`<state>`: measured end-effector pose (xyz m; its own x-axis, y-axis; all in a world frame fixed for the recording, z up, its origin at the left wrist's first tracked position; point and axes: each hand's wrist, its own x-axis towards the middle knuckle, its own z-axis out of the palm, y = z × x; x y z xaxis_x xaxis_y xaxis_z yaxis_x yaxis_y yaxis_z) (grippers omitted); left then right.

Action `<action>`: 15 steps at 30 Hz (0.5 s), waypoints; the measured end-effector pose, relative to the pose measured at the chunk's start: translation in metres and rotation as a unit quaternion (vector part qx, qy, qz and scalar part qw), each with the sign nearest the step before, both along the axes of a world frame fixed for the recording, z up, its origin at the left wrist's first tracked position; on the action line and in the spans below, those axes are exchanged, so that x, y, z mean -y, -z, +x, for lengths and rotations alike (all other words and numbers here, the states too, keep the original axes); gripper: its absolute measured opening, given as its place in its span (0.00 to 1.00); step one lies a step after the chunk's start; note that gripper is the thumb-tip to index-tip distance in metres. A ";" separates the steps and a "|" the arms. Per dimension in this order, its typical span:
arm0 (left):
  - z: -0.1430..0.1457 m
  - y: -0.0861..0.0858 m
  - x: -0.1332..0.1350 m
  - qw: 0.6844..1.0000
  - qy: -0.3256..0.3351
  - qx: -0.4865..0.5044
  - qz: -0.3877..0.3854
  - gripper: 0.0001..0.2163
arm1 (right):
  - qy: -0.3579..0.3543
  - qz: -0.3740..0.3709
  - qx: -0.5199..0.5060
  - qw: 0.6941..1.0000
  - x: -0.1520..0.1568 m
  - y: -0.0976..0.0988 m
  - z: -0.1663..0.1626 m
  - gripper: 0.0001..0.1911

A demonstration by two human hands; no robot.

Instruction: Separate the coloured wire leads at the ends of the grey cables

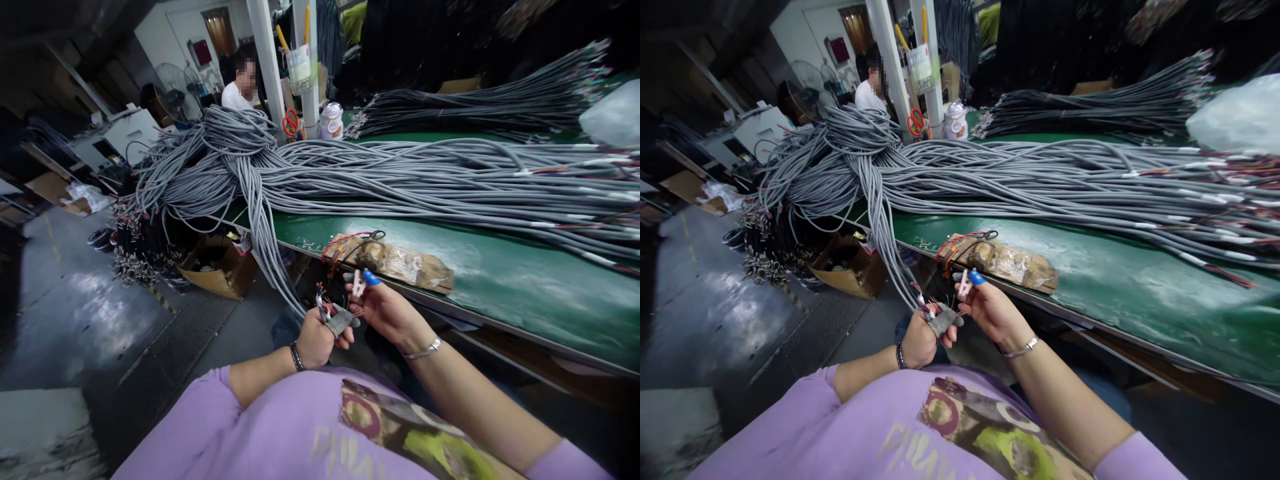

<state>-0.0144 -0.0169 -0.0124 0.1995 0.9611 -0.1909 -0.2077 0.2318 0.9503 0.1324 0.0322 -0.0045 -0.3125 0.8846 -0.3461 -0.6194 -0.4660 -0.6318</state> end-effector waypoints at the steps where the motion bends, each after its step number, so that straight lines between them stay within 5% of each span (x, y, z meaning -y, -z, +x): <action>1: 0.000 0.001 0.000 1.000 -0.011 0.004 0.001 0.21 | 0.002 0.002 0.008 1.000 0.000 0.000 0.000 0.15; 15: 0.012 -0.008 -0.008 0.997 -0.075 0.006 -0.019 0.22 | 0.028 -0.003 0.018 0.999 0.000 0.003 0.003 0.14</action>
